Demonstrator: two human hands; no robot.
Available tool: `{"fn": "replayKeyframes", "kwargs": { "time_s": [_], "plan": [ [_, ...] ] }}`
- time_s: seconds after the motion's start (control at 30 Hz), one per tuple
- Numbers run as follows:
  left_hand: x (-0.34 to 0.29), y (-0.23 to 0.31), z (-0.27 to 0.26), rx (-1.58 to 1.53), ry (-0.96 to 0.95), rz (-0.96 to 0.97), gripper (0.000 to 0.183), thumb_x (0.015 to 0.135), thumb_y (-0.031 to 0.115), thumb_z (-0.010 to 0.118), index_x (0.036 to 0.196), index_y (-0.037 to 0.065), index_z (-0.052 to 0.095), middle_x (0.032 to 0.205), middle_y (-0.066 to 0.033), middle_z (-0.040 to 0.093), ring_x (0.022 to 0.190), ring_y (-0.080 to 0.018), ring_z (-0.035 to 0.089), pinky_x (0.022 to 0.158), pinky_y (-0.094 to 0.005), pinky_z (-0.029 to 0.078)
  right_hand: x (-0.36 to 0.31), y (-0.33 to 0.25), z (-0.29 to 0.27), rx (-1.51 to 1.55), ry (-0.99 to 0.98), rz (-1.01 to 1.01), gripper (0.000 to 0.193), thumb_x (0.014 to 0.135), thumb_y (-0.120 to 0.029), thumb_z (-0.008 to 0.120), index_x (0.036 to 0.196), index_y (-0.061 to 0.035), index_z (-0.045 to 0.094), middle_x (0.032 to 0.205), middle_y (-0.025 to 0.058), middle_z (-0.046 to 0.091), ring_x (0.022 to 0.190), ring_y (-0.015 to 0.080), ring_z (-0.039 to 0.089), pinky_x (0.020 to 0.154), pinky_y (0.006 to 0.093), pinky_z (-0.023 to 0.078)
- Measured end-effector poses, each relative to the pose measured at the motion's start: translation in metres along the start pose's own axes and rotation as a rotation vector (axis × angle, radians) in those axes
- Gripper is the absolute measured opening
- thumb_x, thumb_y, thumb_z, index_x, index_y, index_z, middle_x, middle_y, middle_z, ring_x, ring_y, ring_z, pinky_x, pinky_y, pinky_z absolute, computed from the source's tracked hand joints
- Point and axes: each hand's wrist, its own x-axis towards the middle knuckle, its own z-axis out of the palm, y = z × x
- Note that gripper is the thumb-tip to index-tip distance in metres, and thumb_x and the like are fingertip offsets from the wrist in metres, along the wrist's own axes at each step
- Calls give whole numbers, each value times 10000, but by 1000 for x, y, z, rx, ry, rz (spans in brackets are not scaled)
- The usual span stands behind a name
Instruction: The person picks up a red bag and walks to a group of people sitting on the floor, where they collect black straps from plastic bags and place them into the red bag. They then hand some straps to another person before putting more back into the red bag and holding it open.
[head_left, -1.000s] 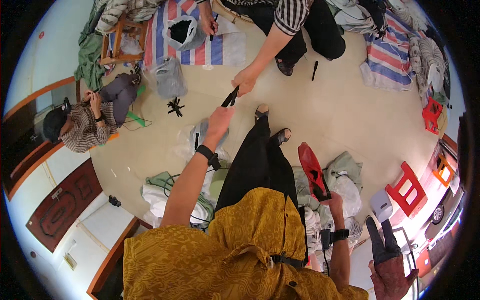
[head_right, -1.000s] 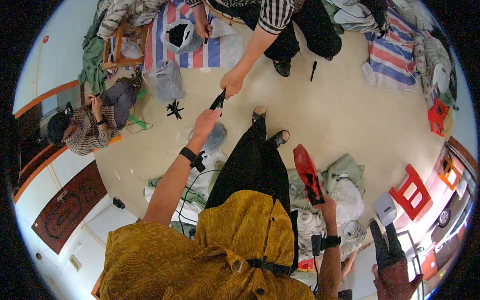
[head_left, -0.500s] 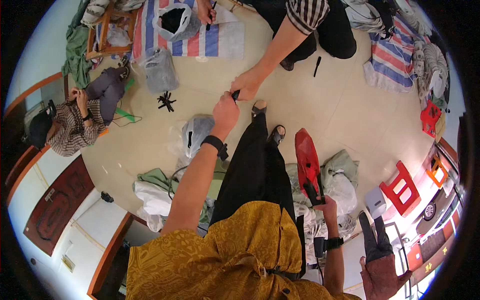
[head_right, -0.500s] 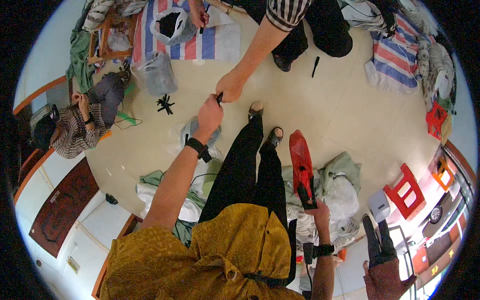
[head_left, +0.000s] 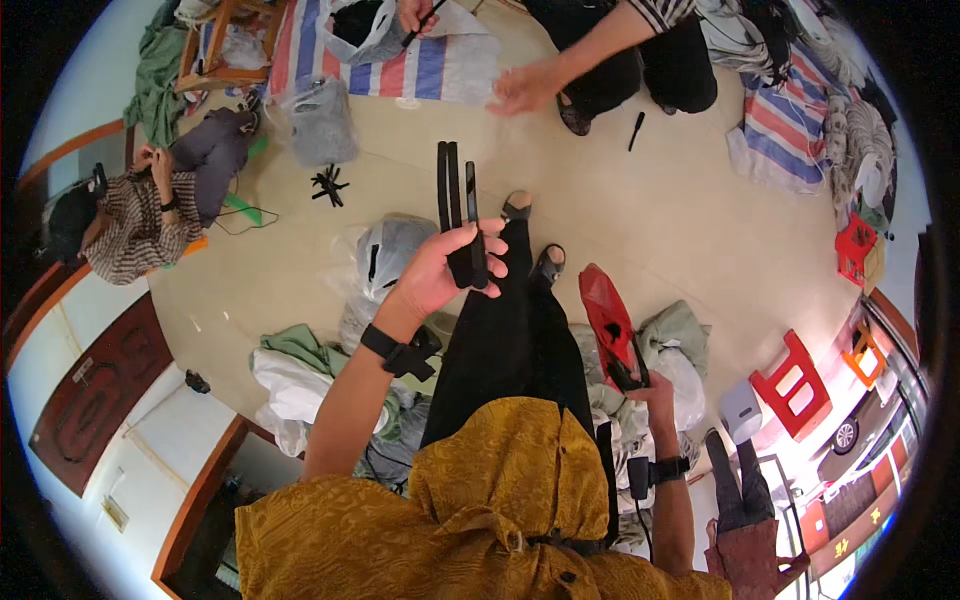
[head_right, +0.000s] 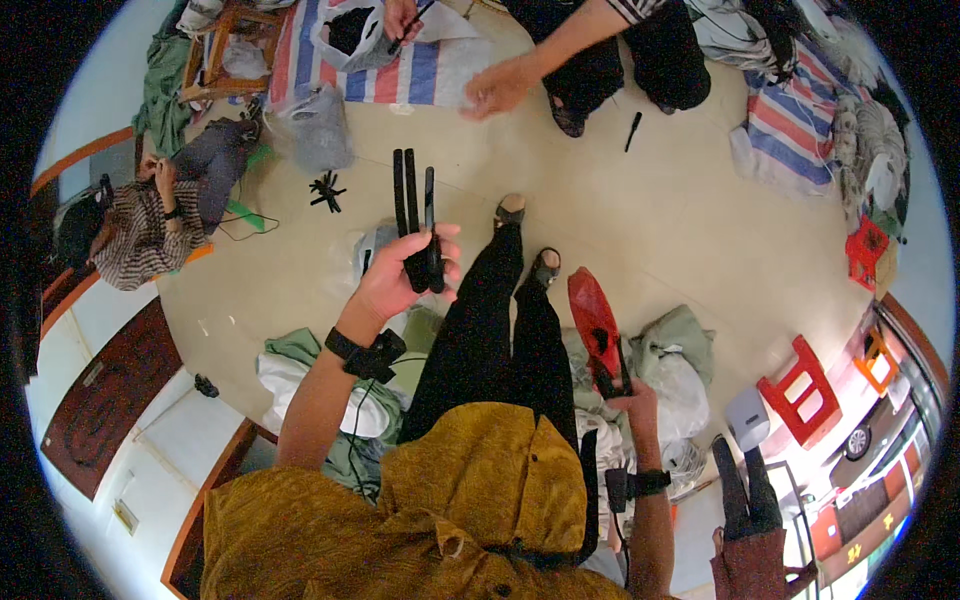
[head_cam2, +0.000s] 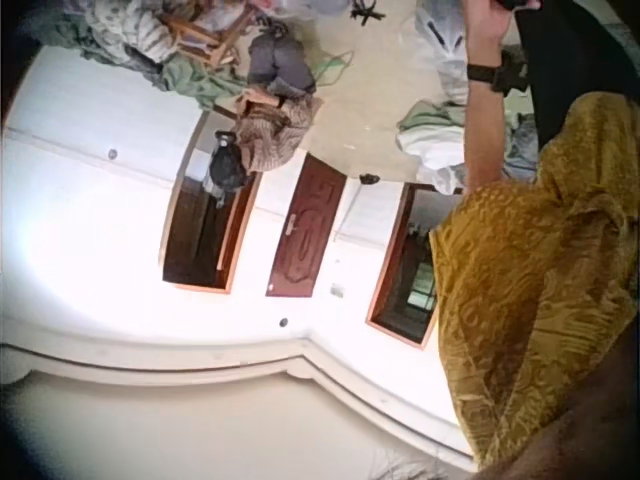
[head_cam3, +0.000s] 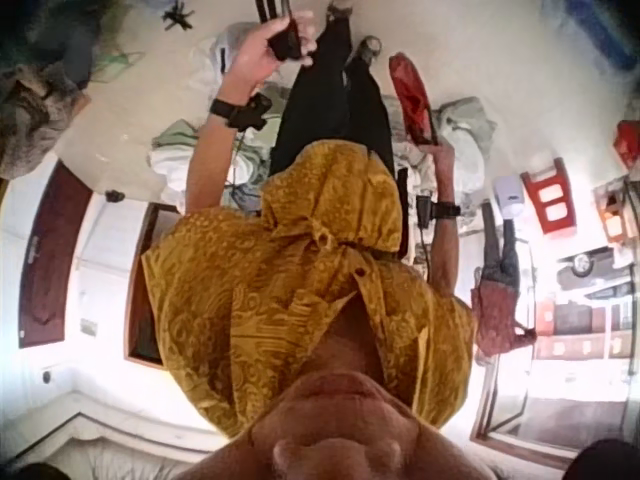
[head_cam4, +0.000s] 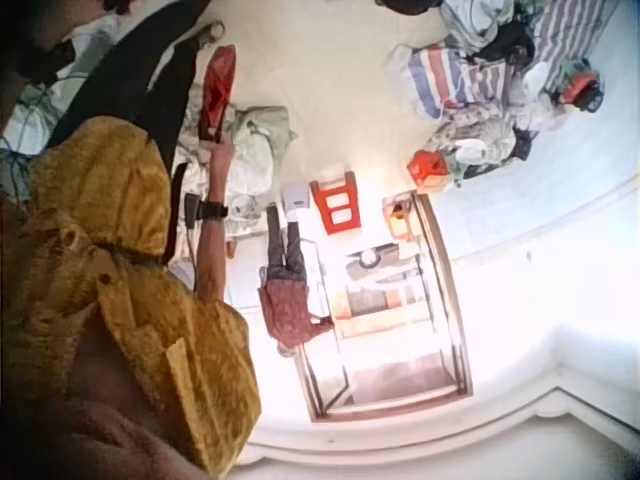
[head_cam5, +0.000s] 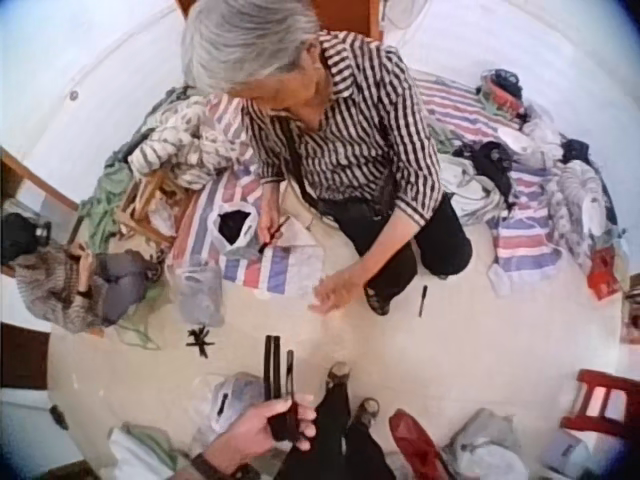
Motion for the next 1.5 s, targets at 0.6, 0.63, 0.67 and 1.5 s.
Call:
{"fn": "replayKeyframes", "kwargs": {
  "time_s": [0.6,0.63,0.67,1.5],
  "plan": [
    [-18,-89,59,16,-267,-240,362,826,212,493,1114,-3,450,839,-124,587,610,-220,577,406,-307,451,15,-90,57,501,-577,-308,429,680,-83,552,1090,23,485,764,87,587,596,131,506,530,225,378],
    [-18,-94,63,58,-294,-249,357,823,215,497,1100,-6,456,834,-124,586,605,-219,579,403,-307,452,17,-95,63,512,-640,-317,421,690,-100,554,1086,24,484,777,87,590,613,127,505,538,223,375],
    [-18,-100,68,99,-320,-258,353,819,219,500,1086,-9,462,829,-123,586,599,-219,581,401,-307,453,19,-98,69,514,-629,-316,421,690,-100,554,1086,24,484,777,87,590,613,127,505,538,223,375],
    [-21,-94,49,54,-322,-347,491,874,385,380,1162,-12,396,983,-139,560,809,-270,597,376,-299,464,42,-144,125,250,-680,-412,185,664,14,591,842,-18,551,723,-1,533,580,74,475,553,195,383]
  ]
}}
